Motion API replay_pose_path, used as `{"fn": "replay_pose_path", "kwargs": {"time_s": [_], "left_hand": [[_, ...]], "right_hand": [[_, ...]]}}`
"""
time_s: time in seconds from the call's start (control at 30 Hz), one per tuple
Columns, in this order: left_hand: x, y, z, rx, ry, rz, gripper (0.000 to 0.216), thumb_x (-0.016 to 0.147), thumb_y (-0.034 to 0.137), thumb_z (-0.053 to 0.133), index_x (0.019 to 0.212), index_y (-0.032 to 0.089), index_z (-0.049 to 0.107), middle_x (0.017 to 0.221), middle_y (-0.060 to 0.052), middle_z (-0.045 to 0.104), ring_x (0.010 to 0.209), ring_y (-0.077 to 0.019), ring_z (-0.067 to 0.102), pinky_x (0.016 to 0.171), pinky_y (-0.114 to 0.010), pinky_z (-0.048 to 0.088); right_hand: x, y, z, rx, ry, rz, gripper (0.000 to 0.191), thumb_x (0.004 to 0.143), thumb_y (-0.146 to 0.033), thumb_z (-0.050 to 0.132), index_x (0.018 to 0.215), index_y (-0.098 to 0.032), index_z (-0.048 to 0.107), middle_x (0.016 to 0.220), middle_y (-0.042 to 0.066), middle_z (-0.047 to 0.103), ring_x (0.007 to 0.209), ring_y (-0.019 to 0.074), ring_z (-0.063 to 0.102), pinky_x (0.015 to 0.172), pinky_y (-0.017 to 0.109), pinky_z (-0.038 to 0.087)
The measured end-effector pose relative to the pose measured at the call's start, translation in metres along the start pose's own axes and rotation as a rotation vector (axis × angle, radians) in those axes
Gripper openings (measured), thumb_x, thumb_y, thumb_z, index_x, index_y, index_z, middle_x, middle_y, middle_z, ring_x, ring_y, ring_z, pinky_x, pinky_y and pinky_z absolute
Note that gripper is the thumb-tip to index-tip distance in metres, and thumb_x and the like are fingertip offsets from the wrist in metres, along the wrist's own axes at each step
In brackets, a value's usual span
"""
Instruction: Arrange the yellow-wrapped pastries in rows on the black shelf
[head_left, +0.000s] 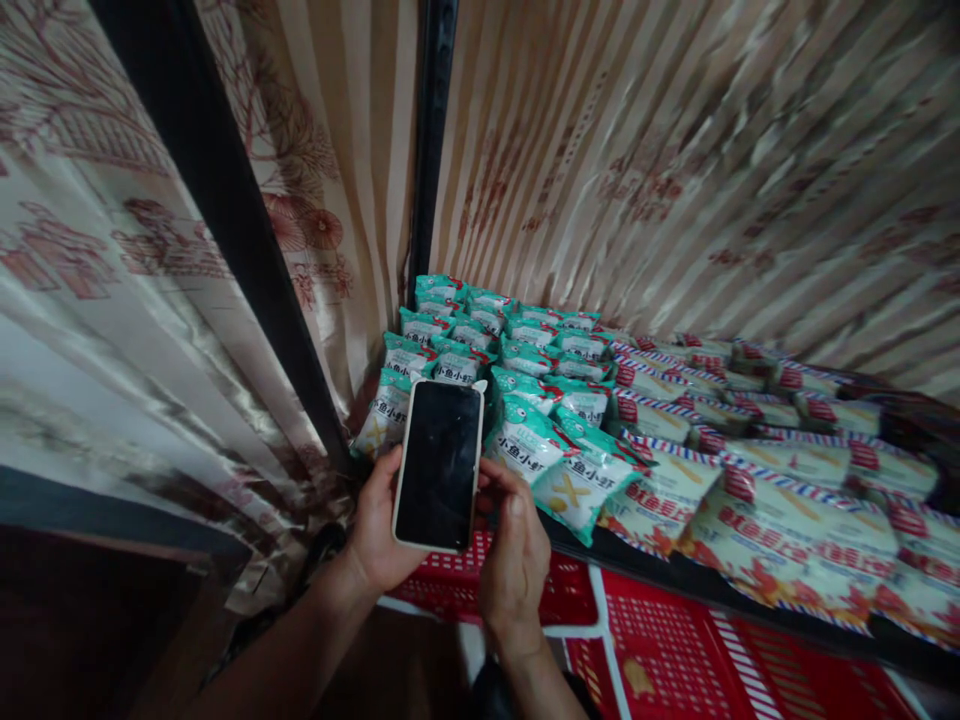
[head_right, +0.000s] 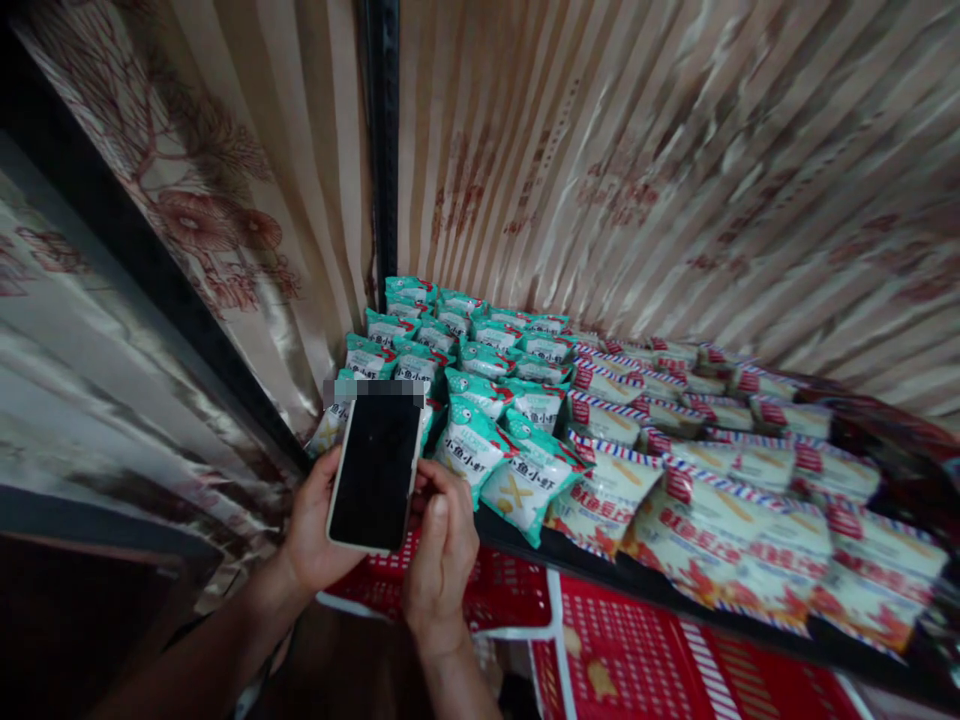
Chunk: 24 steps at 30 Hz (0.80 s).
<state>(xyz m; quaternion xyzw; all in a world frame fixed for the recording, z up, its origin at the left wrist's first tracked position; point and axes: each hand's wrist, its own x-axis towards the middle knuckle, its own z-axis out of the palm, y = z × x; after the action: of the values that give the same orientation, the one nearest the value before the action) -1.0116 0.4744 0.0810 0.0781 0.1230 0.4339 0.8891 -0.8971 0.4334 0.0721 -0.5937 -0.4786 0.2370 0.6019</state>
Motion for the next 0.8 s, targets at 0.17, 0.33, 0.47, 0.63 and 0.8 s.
{"fn": "replay_pose_path", "kwargs": {"time_s": [0.17, 0.33, 0.47, 0.63, 0.8], "left_hand": [[-0.0035, -0.0048, 0.0009, -0.003, -0.038, -0.004, 0.051, 0.088, 0.043, 0.034, 0.099, 0.006, 0.066, 0.089, -0.013, 0.070, 0.092, -0.0250, 0.063, 0.091, -0.037, 0.041], [-0.0035, -0.0067, -0.0005, -0.006, -0.058, -0.011, 0.051, 0.087, 0.043, 0.034, 0.099, 0.005, 0.066, 0.090, -0.014, 0.070, 0.091, -0.0251, 0.064, 0.091, -0.037, 0.041], [-0.0019, -0.0057, -0.0014, -0.002, -0.034, -0.012, 0.051, 0.086, 0.044, 0.035, 0.099, 0.006, 0.067, 0.087, -0.014, 0.070, 0.090, -0.0252, 0.064, 0.090, -0.038, 0.042], [-0.0014, -0.0050, 0.0005, 0.002, -0.032, -0.020, 0.052, 0.086, 0.044, 0.035, 0.098, 0.005, 0.067, 0.086, -0.014, 0.070, 0.090, -0.0254, 0.064, 0.090, -0.038, 0.042], [-0.0017, -0.0041, 0.0004, 0.011, -0.031, -0.013, 0.052, 0.087, 0.043, 0.034, 0.099, 0.005, 0.066, 0.087, -0.015, 0.070, 0.091, -0.0256, 0.064, 0.090, -0.039, 0.042]], "right_hand": [[-0.0030, 0.0002, -0.0023, 0.012, 0.024, 0.011, 0.047, 0.087, -0.051, 0.030, 0.100, -0.017, 0.059, 0.090, 0.008, 0.061, 0.079, 0.0190, 0.057, 0.063, 0.031, 0.045], [-0.0033, -0.0018, -0.0035, 0.051, 0.021, 0.043, 0.048, 0.087, -0.052, 0.031, 0.100, -0.016, 0.059, 0.089, 0.008, 0.062, 0.077, 0.0192, 0.058, 0.060, 0.030, 0.045], [-0.0017, -0.0035, -0.0044, 0.027, 0.022, 0.031, 0.049, 0.087, -0.053, 0.030, 0.099, -0.016, 0.060, 0.088, 0.008, 0.062, 0.076, 0.0185, 0.058, 0.059, 0.030, 0.045], [-0.0005, -0.0021, -0.0049, 0.011, 0.011, 0.010, 0.049, 0.087, -0.052, 0.029, 0.101, -0.017, 0.060, 0.089, 0.008, 0.061, 0.077, 0.0184, 0.057, 0.059, 0.029, 0.045], [-0.0007, -0.0010, -0.0039, -0.001, 0.002, 0.006, 0.049, 0.088, -0.051, 0.027, 0.101, -0.017, 0.060, 0.089, 0.008, 0.061, 0.078, 0.0190, 0.058, 0.061, 0.031, 0.045]]}}
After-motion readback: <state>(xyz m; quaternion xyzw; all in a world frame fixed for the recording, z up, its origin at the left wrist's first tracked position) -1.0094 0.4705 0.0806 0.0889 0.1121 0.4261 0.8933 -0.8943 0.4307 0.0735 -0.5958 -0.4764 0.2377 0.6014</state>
